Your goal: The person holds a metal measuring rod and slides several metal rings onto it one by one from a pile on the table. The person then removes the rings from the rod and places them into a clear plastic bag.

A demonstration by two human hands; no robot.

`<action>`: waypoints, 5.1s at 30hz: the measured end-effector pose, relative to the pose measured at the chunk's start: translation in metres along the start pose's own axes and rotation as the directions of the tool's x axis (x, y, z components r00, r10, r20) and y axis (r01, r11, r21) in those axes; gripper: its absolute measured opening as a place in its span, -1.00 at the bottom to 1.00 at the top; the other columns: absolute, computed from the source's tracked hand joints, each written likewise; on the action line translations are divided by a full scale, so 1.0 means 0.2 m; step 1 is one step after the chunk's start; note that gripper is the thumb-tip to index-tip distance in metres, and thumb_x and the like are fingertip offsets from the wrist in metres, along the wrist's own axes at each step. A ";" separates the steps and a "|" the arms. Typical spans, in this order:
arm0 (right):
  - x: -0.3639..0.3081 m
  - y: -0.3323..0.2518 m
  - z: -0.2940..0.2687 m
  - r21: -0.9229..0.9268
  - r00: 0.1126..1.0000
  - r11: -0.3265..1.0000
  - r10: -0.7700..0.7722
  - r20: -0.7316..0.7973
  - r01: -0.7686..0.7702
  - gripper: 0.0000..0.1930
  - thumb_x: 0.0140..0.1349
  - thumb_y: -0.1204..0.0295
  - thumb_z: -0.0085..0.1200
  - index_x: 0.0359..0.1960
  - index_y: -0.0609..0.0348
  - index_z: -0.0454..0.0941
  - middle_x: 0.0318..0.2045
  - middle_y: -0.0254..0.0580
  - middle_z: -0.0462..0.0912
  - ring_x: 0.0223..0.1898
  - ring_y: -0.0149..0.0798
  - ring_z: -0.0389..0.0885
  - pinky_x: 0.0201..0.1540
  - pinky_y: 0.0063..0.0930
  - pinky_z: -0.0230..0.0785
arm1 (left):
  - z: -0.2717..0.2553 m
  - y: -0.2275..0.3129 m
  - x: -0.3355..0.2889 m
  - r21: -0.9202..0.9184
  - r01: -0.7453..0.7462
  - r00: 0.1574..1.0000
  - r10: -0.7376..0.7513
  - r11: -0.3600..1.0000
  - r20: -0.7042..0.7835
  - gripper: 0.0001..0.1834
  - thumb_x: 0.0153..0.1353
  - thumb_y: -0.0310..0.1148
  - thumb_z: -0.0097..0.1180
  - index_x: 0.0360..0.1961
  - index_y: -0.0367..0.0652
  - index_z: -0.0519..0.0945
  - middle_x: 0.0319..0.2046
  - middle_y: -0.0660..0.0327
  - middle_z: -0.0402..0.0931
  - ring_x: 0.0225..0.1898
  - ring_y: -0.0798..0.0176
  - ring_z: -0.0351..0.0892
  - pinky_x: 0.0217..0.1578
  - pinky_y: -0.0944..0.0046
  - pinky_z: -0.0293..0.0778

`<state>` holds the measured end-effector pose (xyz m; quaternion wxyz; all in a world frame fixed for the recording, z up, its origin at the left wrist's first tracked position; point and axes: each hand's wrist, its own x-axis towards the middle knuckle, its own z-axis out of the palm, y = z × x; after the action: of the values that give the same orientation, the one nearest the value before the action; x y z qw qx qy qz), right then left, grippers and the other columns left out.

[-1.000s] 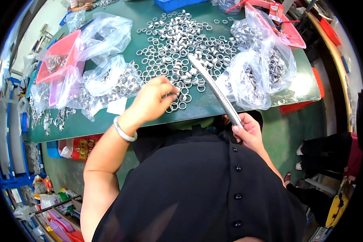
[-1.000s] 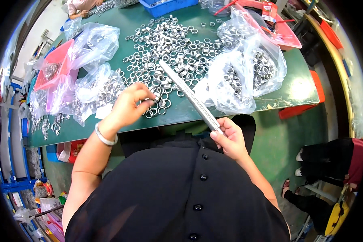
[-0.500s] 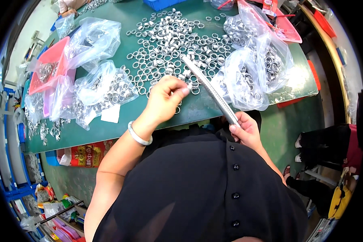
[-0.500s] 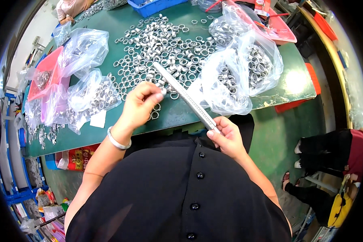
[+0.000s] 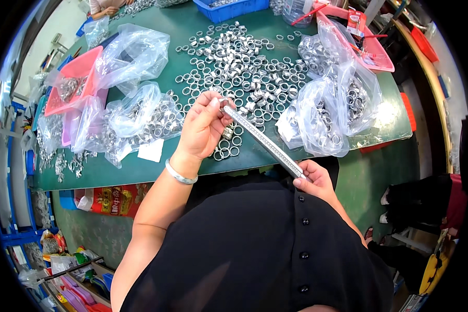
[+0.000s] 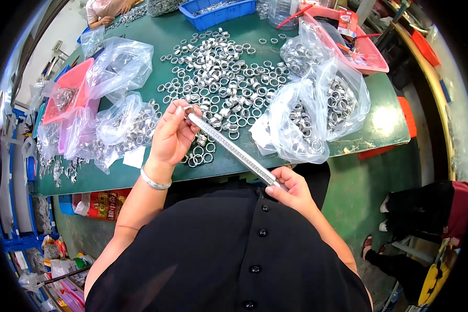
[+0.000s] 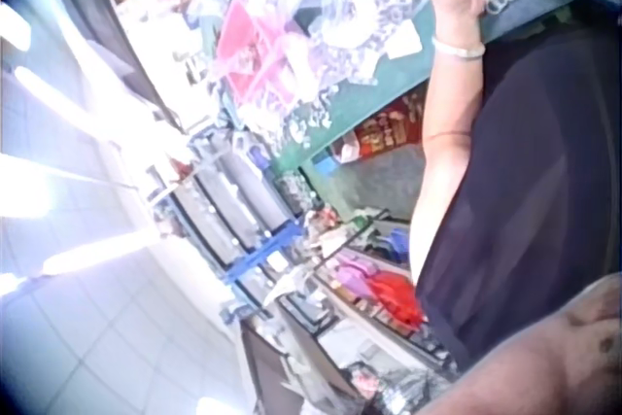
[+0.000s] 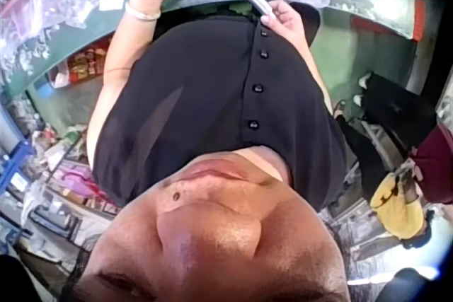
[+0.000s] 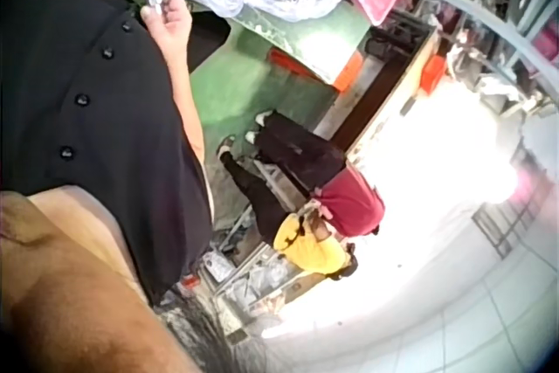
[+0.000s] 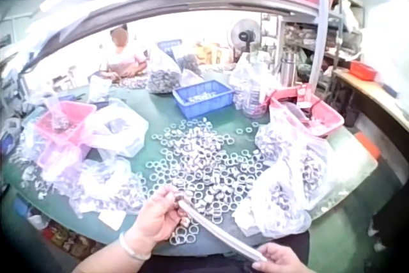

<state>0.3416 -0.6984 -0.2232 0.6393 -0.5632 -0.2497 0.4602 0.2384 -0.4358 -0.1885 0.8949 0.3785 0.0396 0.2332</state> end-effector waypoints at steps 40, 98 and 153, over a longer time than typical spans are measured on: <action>0.10 -0.03 0.12 -0.086 0.994 0.991 -0.097 0.052 0.102 -0.81 0.02 0.57 0.03 -0.32 0.25 0.34 -0.47 -0.44 0.39 -0.49 -0.64 0.26 -0.44 -0.77 0.11 | 0.10 -0.08 -0.13 0.099 0.187 0.977 -0.195 0.977 0.083 -0.25 -0.08 -0.65 0.09 0.15 -0.24 0.03 -0.18 0.08 0.45 -0.17 0.32 0.46 -0.15 0.45 0.37; 0.11 0.01 0.08 0.101 0.974 0.993 0.030 0.224 -0.053 -0.86 0.06 0.46 0.03 -0.37 0.19 0.37 -0.52 -0.54 0.34 -0.51 -0.66 0.21 -0.46 -0.76 0.06 | 0.22 -0.12 -0.10 0.305 0.147 0.984 -0.170 0.941 0.049 -0.45 -0.01 -0.58 0.07 0.05 -0.23 0.21 -0.27 0.18 0.45 -0.16 0.33 0.42 -0.07 0.33 0.31; 0.10 0.01 0.09 -0.149 0.984 0.981 -0.104 0.146 0.126 -0.85 0.10 0.47 -0.02 -0.32 0.23 0.34 -0.55 -0.51 0.27 -0.51 -0.63 0.18 -0.46 -0.75 0.10 | 0.21 -0.15 -0.14 0.306 0.111 0.993 -0.116 0.946 0.000 -0.75 0.10 -0.46 0.01 -0.17 -0.27 0.42 -0.24 0.27 0.42 -0.19 0.43 0.34 -0.08 0.41 0.24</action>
<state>0.3340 -0.6726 -0.2239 0.5995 -0.5635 -0.3609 0.4391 0.2350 -0.4951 -0.1827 0.8379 0.5113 0.0890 0.1691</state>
